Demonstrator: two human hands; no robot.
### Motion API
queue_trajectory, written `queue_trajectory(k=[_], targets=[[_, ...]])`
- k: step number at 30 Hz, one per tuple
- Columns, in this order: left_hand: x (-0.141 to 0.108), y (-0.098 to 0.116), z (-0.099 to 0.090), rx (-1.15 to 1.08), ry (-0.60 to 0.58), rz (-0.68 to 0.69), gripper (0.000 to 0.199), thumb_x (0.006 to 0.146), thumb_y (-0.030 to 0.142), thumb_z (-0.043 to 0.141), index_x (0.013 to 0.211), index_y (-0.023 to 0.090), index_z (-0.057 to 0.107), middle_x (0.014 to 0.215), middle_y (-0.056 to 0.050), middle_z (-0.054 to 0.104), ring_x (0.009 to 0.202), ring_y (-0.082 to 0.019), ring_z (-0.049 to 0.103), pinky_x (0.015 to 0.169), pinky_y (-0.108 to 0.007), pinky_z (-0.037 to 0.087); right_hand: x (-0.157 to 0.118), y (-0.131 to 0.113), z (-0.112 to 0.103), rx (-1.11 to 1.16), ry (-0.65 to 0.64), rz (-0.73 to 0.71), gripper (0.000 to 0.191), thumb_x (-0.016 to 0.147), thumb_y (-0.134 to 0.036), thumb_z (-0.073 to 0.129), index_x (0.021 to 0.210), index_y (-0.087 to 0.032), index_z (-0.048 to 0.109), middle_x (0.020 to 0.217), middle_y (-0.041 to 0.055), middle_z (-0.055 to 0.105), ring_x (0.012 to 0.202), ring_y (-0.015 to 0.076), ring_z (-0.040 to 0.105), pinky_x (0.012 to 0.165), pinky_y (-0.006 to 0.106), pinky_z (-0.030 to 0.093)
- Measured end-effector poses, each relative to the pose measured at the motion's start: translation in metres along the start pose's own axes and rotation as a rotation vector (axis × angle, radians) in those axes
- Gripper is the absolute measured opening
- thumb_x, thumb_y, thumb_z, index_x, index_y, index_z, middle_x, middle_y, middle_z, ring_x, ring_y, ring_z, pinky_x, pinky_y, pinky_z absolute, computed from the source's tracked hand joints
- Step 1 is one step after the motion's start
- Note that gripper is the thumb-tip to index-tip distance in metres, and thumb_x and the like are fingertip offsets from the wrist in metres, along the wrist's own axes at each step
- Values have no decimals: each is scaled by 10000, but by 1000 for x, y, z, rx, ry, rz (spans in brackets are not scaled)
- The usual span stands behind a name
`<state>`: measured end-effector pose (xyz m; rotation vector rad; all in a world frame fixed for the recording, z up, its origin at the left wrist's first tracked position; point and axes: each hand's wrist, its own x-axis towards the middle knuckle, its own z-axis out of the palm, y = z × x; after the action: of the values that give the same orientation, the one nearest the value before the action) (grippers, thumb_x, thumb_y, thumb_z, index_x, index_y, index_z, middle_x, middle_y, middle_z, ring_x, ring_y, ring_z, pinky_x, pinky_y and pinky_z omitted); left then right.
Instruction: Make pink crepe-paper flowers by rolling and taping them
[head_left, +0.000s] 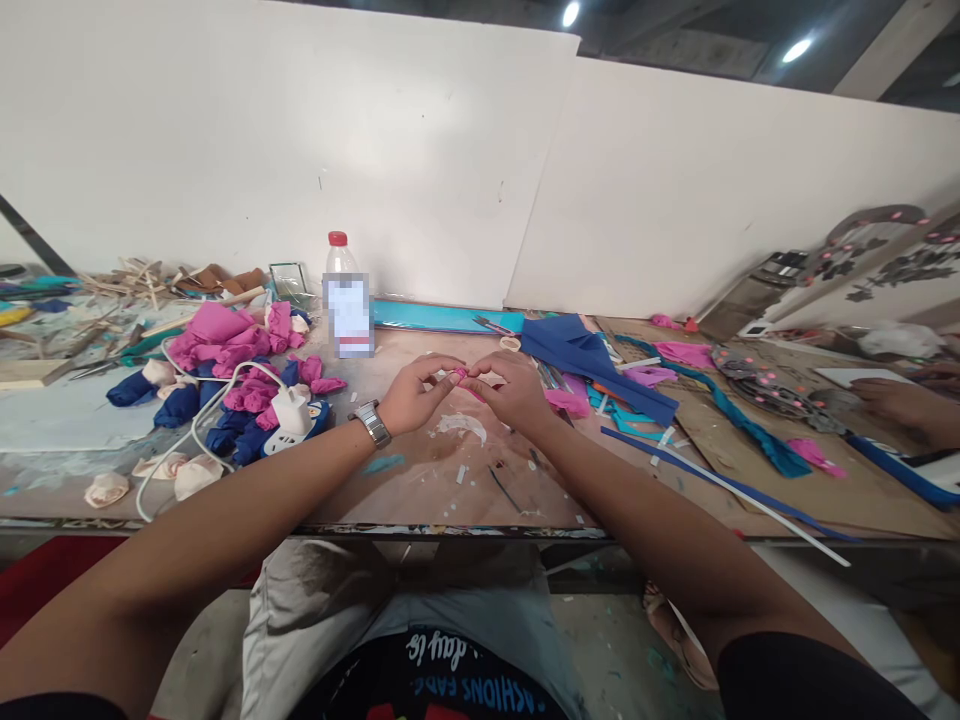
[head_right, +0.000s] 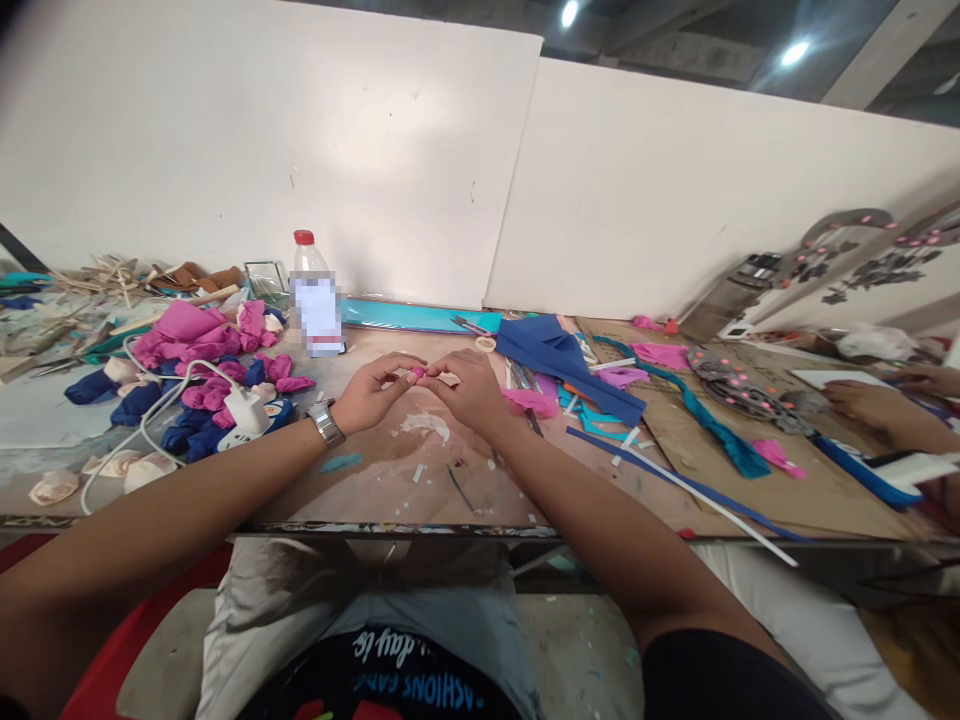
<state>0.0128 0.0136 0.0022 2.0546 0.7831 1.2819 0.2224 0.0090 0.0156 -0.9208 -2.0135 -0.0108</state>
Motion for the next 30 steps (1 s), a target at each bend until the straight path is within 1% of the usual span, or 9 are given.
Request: queue_trajectory(k=[3, 6, 7, 12, 15, 18, 22, 25, 30], targets=[[0, 1, -1, 1, -23, 21, 362, 998, 499, 552, 1147, 254, 771, 1223, -89, 746, 1140, -251, 664, 892, -386, 560, 0, 2, 0, -4, 1, -3, 294, 919, -524, 716, 817, -248, 714, 836, 15, 770, 811, 208, 692, 832, 383, 467], [-1, 1, 0, -10, -48, 37, 387, 1011, 502, 520, 1166, 255, 775, 1219, -87, 755, 1165, -258, 667, 1028, -436, 524, 0, 0, 0, -9, -2, 3, 320, 910, -540, 718, 793, -243, 699, 817, 22, 761, 789, 210, 679, 812, 384, 464], [-1, 0, 0, -19, -54, 33, 388, 1008, 505, 525, 1164, 253, 775, 1223, -87, 756, 1169, -261, 669, 1047, -441, 515, 0, -1, 0, -10, -3, 9, 329, 906, -543, 722, 782, -240, 693, 805, 23, 755, 778, 209, 674, 804, 382, 463], [-1, -1, 1, -110, -87, -46, 397, 981, 536, 569, 1151, 231, 758, 1258, -95, 742, 1161, -266, 678, 979, -410, 546, 0, -2, 0, -10, 1, 12, 336, 907, -537, 724, 765, -234, 689, 789, 21, 745, 762, 201, 667, 799, 379, 453], [0, 0, 2, -128, -83, -72, 422, 984, 550, 556, 1126, 203, 749, 1240, -105, 743, 1146, -263, 679, 1015, -410, 524, 0, -1, 1, -9, -5, 4, 326, 913, -526, 721, 772, -233, 695, 798, 22, 749, 768, 203, 669, 801, 381, 452], [0, 1, 3, -136, -71, -89, 449, 991, 562, 534, 1114, 180, 735, 1232, -117, 740, 1129, -262, 676, 1010, -406, 522, 1, -3, 0, 6, -30, -4, 301, 912, -517, 725, 800, -238, 704, 827, 29, 758, 786, 212, 673, 809, 388, 461], [0, 1, 3, -145, -32, -104, 470, 996, 576, 510, 1106, 177, 733, 1210, -117, 743, 1132, -261, 670, 1003, -397, 519, 2, -7, -2, 30, -37, -27, 226, 946, -447, 695, 857, -241, 711, 873, 36, 766, 822, 221, 684, 819, 393, 477], [1, 1, 4, -135, -11, -103, 493, 994, 587, 504, 1121, 174, 742, 1170, -118, 753, 1098, -260, 678, 981, -395, 519, 2, -9, -2, 31, -33, -28, 192, 963, -400, 672, 867, -238, 707, 888, 40, 767, 838, 223, 685, 825, 395, 484], [1, 0, 4, -129, -58, -66, 547, 996, 614, 476, 1148, 171, 760, 1083, -108, 770, 1038, -257, 681, 980, -407, 510, 1, -7, -2, 20, -41, -13, 181, 963, -390, 676, 872, -238, 709, 882, 36, 759, 831, 220, 677, 820, 389, 479]])
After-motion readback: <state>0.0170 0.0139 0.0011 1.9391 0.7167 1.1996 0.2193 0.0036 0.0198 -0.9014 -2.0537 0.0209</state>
